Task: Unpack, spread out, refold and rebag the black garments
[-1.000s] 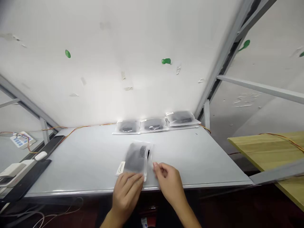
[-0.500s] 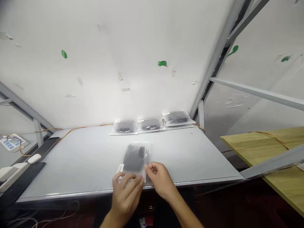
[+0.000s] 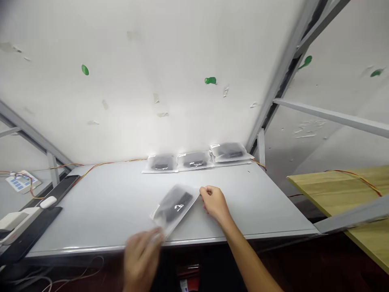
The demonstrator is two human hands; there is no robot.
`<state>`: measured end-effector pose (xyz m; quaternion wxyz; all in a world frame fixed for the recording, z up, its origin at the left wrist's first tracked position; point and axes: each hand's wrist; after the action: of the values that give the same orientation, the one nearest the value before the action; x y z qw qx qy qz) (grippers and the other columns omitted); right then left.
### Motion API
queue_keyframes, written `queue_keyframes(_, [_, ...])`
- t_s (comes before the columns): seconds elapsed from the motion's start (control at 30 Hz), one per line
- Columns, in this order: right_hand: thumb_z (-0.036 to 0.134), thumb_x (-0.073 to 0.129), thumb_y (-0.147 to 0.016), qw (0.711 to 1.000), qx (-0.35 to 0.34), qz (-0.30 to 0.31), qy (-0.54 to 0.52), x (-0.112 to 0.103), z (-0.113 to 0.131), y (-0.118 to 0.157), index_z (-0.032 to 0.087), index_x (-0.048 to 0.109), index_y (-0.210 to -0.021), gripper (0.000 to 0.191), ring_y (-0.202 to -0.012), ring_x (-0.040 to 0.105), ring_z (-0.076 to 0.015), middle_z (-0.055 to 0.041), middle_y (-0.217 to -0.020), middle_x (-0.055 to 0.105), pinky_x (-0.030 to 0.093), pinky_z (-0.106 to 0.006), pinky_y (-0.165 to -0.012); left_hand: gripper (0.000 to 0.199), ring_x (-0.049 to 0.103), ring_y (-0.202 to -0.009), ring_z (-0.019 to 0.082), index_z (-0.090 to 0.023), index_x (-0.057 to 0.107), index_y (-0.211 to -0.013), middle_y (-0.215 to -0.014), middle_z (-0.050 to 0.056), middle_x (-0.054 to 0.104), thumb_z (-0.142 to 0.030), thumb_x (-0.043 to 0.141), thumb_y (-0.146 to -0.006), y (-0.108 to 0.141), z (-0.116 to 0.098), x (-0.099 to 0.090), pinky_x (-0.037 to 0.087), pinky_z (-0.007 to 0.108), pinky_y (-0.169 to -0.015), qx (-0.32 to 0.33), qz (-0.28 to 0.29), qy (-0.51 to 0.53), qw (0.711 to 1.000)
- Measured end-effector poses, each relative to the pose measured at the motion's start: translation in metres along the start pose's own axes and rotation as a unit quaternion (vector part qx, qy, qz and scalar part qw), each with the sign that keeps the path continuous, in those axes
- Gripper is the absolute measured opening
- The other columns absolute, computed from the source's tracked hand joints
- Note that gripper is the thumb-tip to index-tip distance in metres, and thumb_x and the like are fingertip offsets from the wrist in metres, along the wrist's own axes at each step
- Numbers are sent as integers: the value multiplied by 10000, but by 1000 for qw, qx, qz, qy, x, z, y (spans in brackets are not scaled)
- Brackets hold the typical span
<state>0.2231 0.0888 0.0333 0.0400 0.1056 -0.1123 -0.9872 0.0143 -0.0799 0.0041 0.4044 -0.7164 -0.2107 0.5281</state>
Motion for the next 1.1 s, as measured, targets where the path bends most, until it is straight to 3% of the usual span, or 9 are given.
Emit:
queue_keyframes(0.1, [492, 601, -798, 998, 9, 58, 11, 3, -12, 27, 238, 499, -612, 331, -410, 485, -122, 20, -576, 546, 295, -234, -355, 151, 673, -851, 218, -224, 713, -976, -1058, 90, 768, -114, 610, -978, -4, 25, -17, 496, 356, -760, -66, 14, -78, 995])
queue_keyframes(0.2, [526, 603, -840, 991, 2, 129, 33, 15, -21, 50, 231, 504, -642, 369, -425, 523, -118, 21, -608, 578, 333, -234, -393, 189, 684, -989, 267, -221, 716, -1074, -1137, 112, 750, -130, 581, -978, -11, 21, -23, 525, 406, -849, -90, 23, -120, 988])
queue_keyframes(0.33, [538, 575, -911, 978, -48, 198, 46, 34, -19, 65, 222, 501, -662, 409, -493, 535, -119, 29, -593, 560, 414, -249, -500, 559, 529, -1407, 349, -227, 573, -1482, -1502, 128, 605, -83, 544, -942, -23, 0, -5, 489, 497, -1088, -19, 126, -109, 986])
queue_keyframes(0.43, [586, 582, -933, 966, -69, 250, 23, 40, -15, 67, 216, 524, -695, 444, -528, 543, -124, 17, -625, 578, 401, -234, -475, 722, 470, -1476, 366, -248, 438, -1607, -1576, 113, 545, -32, 474, -919, -31, 10, 20, 473, 533, -1123, 11, 174, -151, 973])
queue_keyframes(0.57, [757, 577, -894, 965, -46, 254, -43, 37, -22, 61, 200, 619, -817, 564, -504, 548, -125, 9, -693, 588, 375, -217, -372, 729, 585, -1380, 334, -251, 465, -1592, -1540, 97, 590, 11, 429, -912, -33, 47, 34, 526, 477, -1077, 43, 195, -200, 959])
queue_keyframes(0.7, [771, 616, -878, 967, -56, 215, -128, 30, -33, 57, 188, 647, -838, 586, -499, 544, -110, 16, -689, 579, 439, -225, -403, 751, 567, -1404, 317, -245, 465, -1589, -1537, 78, 595, 39, 371, -900, -39, 88, 15, 510, 471, -1117, 45, 188, -203, 960])
queue_keyframes(0.9, [760, 640, -873, 966, -56, 214, -133, 33, -30, 59, 181, 663, -824, 581, -515, 543, -105, 7, -702, 590, 442, -227, -422, 669, 562, -1402, 319, -215, 541, -1530, -1493, 115, 624, 7, 316, -940, -103, 174, -11, 485, 500, -1142, -46, 134, -202, 969])
queue_keyframes(1.0, [763, 630, -876, 966, -60, 220, -124, 35, -29, 57, 185, 659, -816, 582, -512, 538, -106, 9, -699, 585, 439, -229, -422, 647, 483, -1475, 317, -166, 547, -1518, -1539, 135, 579, 2, 278, -955, -135, 212, -1, 398, 530, -1218, -83, 141, -213, 963])
queue_keyframes(1.1, [760, 628, -880, 965, -65, 216, -134, 36, -31, 56, 187, 658, -819, 577, -522, 546, -112, 7, -701, 586, 449, -233, -428, 627, 550, -1417, 332, -138, 621, -1433, -1490, 166, 619, 20, 283, -929, -145, 234, 20, 438, 537, -1180, -88, 174, -210, 958])
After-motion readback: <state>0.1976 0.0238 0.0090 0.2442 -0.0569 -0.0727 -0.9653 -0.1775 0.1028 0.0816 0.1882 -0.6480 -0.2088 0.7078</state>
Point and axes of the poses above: each hand's wrist, its own y-axis away from the middle knuckle, its own x-axis out of the palm, z = x × y
